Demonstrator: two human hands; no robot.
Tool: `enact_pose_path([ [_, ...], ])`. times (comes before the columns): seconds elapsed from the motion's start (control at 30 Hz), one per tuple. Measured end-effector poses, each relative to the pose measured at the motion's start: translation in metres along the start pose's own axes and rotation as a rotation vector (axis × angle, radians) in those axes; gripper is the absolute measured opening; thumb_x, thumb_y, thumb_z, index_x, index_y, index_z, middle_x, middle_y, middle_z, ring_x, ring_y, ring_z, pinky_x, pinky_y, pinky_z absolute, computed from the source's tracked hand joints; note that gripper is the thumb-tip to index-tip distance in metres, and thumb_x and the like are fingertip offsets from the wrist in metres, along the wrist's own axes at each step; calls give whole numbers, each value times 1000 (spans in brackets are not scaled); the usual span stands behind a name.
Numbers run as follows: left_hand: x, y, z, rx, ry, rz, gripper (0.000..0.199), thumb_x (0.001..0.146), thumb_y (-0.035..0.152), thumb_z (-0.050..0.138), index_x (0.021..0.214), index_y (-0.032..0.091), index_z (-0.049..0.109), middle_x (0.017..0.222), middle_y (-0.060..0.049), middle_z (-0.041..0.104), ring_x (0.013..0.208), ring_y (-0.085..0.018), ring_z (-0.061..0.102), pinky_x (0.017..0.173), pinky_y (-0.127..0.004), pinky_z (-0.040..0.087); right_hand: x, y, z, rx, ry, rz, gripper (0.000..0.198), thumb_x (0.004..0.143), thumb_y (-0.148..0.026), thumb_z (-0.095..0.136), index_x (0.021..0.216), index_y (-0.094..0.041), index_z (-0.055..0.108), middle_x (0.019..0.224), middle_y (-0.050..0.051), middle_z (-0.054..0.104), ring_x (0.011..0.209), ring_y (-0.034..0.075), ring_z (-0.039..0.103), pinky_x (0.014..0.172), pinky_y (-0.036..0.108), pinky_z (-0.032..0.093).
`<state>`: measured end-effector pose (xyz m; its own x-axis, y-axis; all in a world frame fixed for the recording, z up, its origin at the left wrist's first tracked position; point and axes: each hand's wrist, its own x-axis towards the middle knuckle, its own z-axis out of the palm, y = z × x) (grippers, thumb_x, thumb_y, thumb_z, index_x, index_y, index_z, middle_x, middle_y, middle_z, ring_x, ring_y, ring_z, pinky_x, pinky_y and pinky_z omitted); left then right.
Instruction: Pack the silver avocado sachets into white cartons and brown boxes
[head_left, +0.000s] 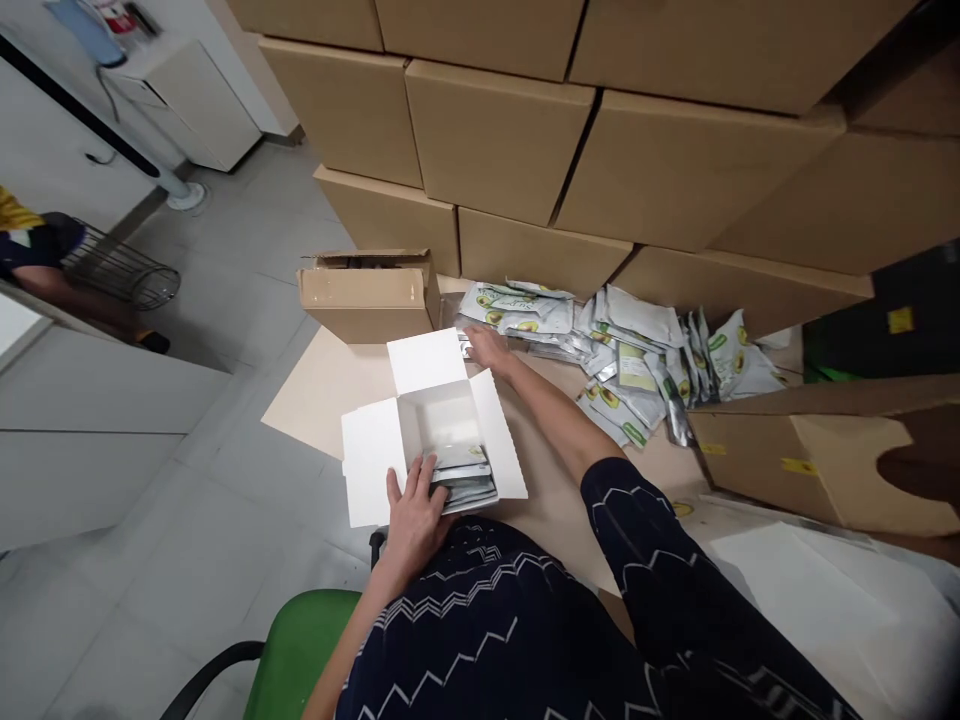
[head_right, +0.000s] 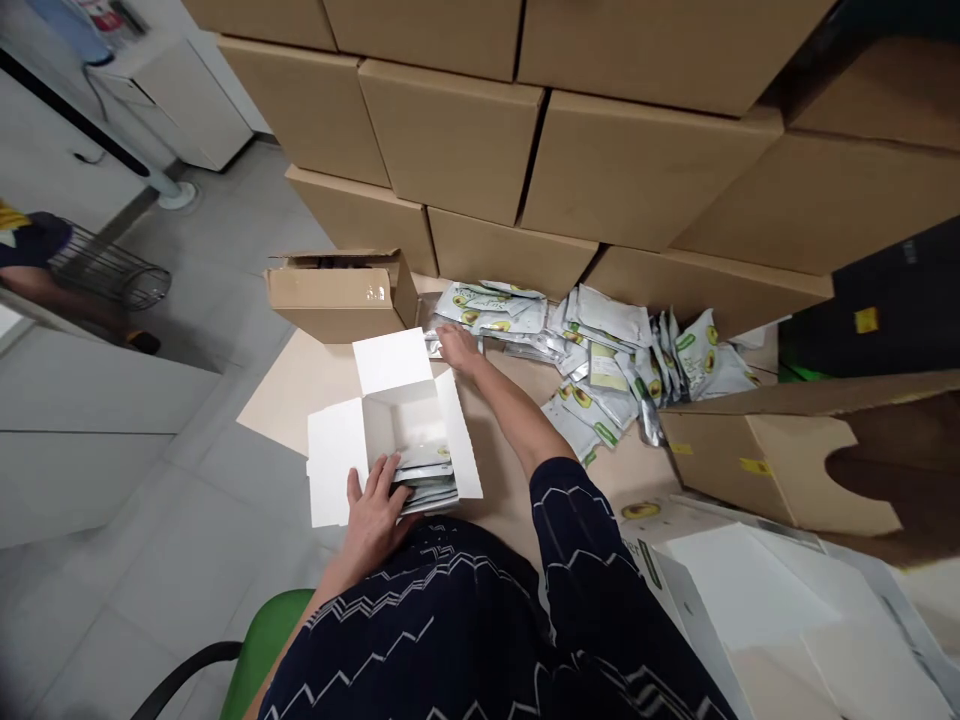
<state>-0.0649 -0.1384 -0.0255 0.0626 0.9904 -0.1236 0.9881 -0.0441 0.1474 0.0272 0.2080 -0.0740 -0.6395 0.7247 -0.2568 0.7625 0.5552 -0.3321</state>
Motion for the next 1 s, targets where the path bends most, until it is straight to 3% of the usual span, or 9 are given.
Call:
enact_pose_path([
  [0.17,-1,2,1,-12,8,-41,13,86,32,66,94,22,68,153,-17,46,144,-40,38,114,-74,22,38,-17,14,-15,-32,-10,50,91,-22,52,140,-15,52,150,20,44,134,36,40,107,50,37],
  [0.33,-2,2,0,-22,-9,-66,18,84,38,68,95,24,69,153,-15,47,145,-40,38,115,-74,21,43,-27,22,15,-16,102,45,97,-19,40,140,-13,51,146,25,42,130,38,36,99,56,36],
  [0.5,-1,3,-2,-21,-18,-70,18,86,37,66,96,24,69,153,-15,47,145,-40,37,114,-74,22,8,-32,29,1,2,71,45,97,-5,28,136,-6,51,141,25,44,116,30,37,96,51,31],
  [0.73,-1,2,1,-17,17,-25,19,86,38,66,97,22,69,152,-18,47,143,-43,38,112,-77,22,-68,4,35,9,73,83,44,98,-18,36,140,-17,51,134,18,56,117,28,46,95,37,38],
  [0.8,-1,1,1,-19,30,-8,19,87,37,65,97,22,69,152,-18,47,143,-44,38,111,-77,22,-87,21,33,174,189,179,46,96,-20,35,139,-18,53,131,16,60,115,26,52,94,34,44],
  [0.9,-1,0,2,-23,41,12,19,87,36,66,98,21,69,152,-18,48,142,-44,39,111,-78,22,-113,46,20,636,480,419,46,94,-30,32,131,-15,56,116,15,67,101,23,63,84,35,52],
  [1.0,-1,-1,3,-37,47,32,21,86,36,67,100,21,70,152,-18,47,142,-45,39,111,-78,20,-144,66,-4,1141,718,419,50,93,-49,30,114,-17,62,104,14,70,95,21,67,75,34,56],
])
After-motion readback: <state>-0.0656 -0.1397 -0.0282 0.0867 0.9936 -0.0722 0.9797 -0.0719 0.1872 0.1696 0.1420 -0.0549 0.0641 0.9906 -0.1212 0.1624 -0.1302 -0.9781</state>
